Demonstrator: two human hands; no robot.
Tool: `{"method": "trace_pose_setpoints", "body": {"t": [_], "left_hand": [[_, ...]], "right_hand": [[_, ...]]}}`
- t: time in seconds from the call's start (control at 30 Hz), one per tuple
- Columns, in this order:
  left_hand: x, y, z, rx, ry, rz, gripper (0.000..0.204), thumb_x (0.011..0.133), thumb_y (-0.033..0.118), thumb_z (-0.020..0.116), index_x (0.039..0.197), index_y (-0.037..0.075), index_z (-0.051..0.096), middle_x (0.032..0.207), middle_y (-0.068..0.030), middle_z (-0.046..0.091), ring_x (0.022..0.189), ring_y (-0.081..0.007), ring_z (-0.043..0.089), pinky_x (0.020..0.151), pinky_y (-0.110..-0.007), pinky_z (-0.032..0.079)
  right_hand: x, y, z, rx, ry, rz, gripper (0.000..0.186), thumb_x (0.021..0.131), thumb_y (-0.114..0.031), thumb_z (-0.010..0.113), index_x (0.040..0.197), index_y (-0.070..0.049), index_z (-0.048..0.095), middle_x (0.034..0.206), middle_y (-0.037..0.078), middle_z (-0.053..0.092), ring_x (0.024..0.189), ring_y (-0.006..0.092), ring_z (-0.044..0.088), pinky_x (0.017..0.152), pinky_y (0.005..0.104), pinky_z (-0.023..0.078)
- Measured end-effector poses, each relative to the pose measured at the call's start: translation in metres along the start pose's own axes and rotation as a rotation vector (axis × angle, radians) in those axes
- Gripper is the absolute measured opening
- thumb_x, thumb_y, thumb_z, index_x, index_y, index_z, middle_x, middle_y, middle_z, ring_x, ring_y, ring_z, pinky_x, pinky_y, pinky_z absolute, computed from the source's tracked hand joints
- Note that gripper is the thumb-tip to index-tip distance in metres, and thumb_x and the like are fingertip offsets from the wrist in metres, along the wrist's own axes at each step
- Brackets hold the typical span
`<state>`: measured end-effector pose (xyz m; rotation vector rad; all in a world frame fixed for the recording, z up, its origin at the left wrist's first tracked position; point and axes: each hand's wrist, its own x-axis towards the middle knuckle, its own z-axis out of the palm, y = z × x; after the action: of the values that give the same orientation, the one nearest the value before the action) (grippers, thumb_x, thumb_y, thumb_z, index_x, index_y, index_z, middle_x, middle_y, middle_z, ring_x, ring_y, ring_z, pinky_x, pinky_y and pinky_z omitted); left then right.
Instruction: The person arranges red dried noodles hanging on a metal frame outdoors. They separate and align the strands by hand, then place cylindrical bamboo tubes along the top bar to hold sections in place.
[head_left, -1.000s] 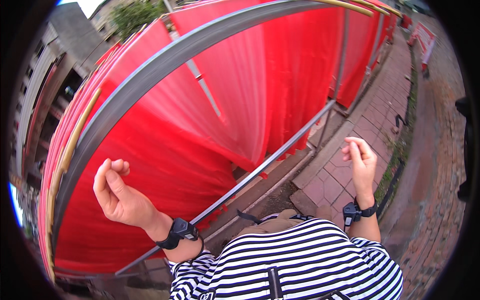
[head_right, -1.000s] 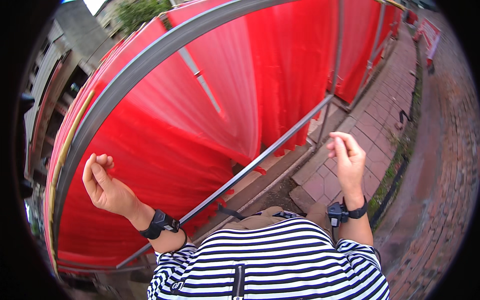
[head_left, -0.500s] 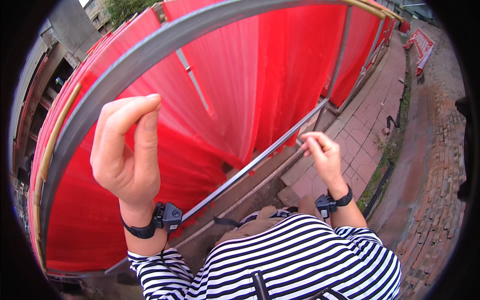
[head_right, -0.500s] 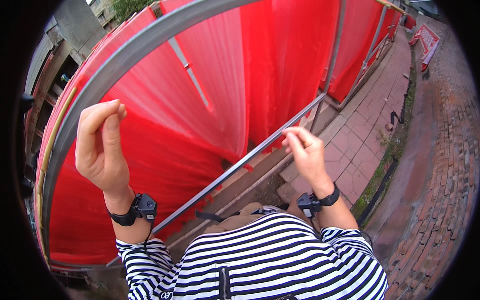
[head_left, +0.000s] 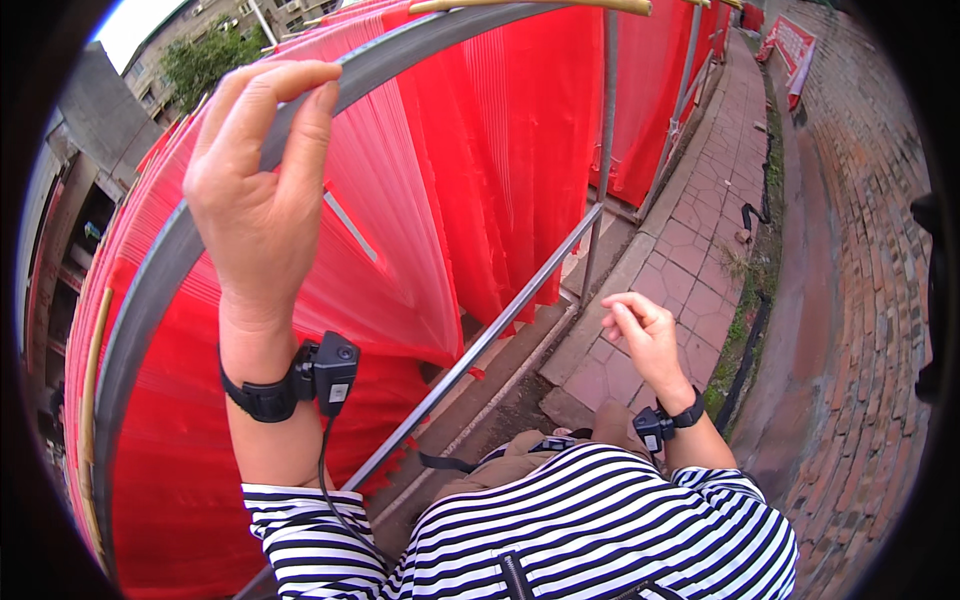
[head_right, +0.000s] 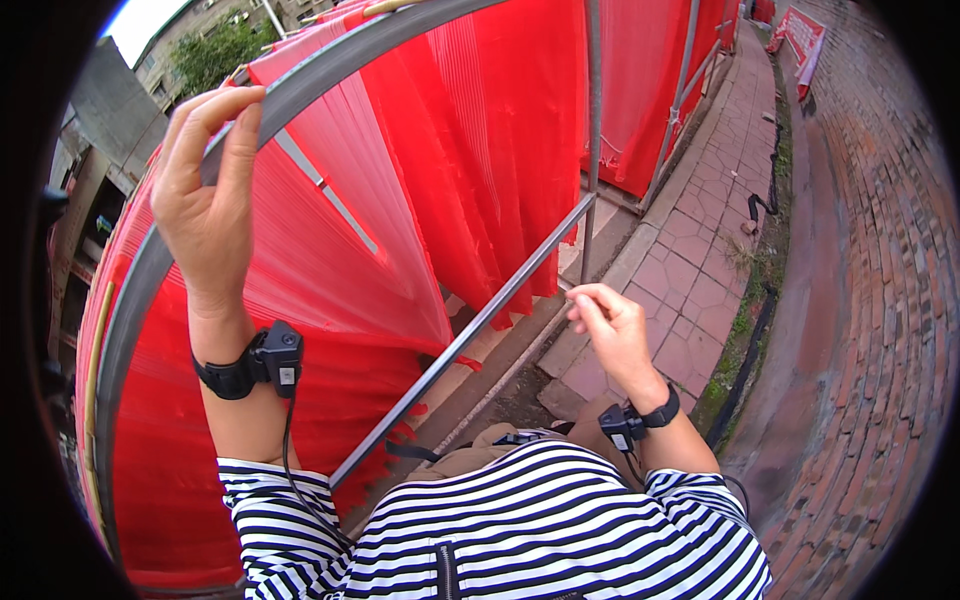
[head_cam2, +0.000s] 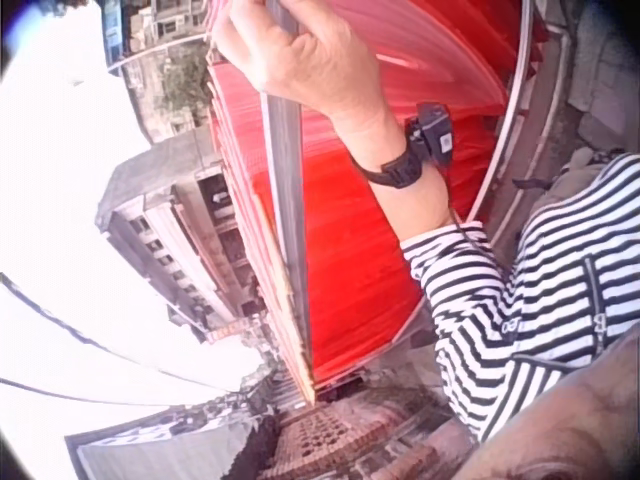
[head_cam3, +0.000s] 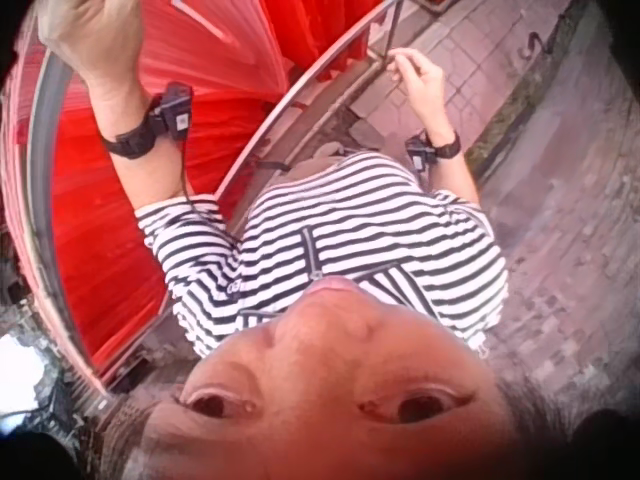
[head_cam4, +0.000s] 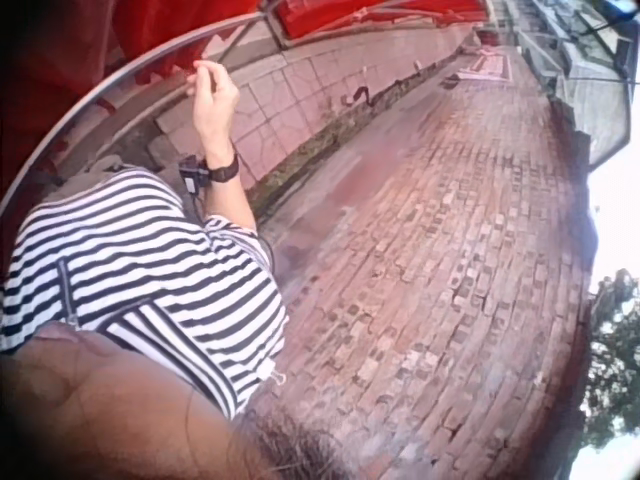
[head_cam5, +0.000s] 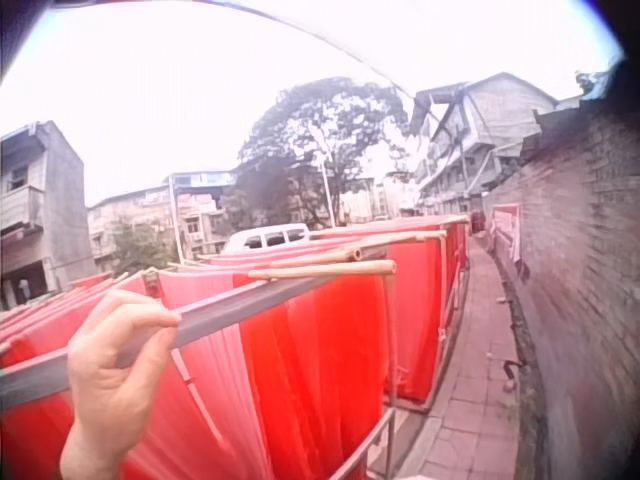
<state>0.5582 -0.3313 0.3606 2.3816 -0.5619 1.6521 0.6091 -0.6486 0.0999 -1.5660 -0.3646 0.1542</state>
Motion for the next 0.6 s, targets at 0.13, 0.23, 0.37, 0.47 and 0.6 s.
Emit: {"method": "trace_pose_setpoints", "body": {"t": [0.13,0.23,0.37,0.47,0.6], "left_hand": [[0.001,-0.002,0.007,-0.036,-0.036,-0.094,0.007,0.091,0.006,0.071,0.097,0.003,0.072,0.090,-0.0070,0.068,0.083,-0.0185,0.067,0.072,-0.029,0.052],[0.001,-0.001,0.018,-0.110,-0.031,-0.097,0.008,0.089,0.005,0.072,0.096,0.003,0.072,0.091,-0.0089,0.069,0.084,-0.0227,0.069,0.073,-0.032,0.054],[0.008,0.007,0.045,-0.123,-0.028,-0.014,0.018,0.089,0.001,0.071,0.106,0.003,0.072,0.104,-0.0082,0.068,0.083,-0.0138,0.067,0.074,-0.027,0.055],[0.018,0.019,0.072,-0.255,-0.003,-0.026,0.032,0.086,0.000,0.072,0.117,0.004,0.069,0.115,-0.0119,0.066,0.076,-0.0158,0.067,0.069,-0.029,0.057],[0.035,0.031,0.108,-0.322,-0.044,-0.050,0.051,0.084,0.002,0.071,0.134,0.007,0.058,0.130,-0.0181,0.060,0.077,-0.0229,0.069,0.072,-0.033,0.059]], "right_hand": [[-0.017,0.004,-0.005,-0.008,0.130,0.006,0.017,0.101,-0.010,0.057,0.107,-0.001,0.071,0.081,0.002,0.068,0.068,0.0061,0.060,0.062,0.0213,0.048],[-0.026,0.003,-0.001,-0.032,0.138,0.017,0.017,0.101,-0.010,0.057,0.107,-0.001,0.071,0.081,0.002,0.069,0.067,0.0065,0.060,0.062,0.0216,0.048],[-0.022,-0.001,0.002,-0.063,0.114,-0.001,0.017,0.101,-0.009,0.058,0.106,-0.001,0.071,0.080,0.003,0.069,0.067,0.0066,0.060,0.061,0.0216,0.048],[-0.010,-0.003,0.002,-0.001,0.104,0.003,0.016,0.101,-0.009,0.058,0.105,-0.001,0.071,0.080,0.004,0.068,0.066,0.0072,0.060,0.060,0.0213,0.048],[0.015,-0.004,-0.012,-0.032,0.046,-0.026,0.016,0.101,-0.008,0.057,0.105,0.002,0.070,0.080,0.004,0.067,0.066,0.0074,0.059,0.060,0.0208,0.048]]}}
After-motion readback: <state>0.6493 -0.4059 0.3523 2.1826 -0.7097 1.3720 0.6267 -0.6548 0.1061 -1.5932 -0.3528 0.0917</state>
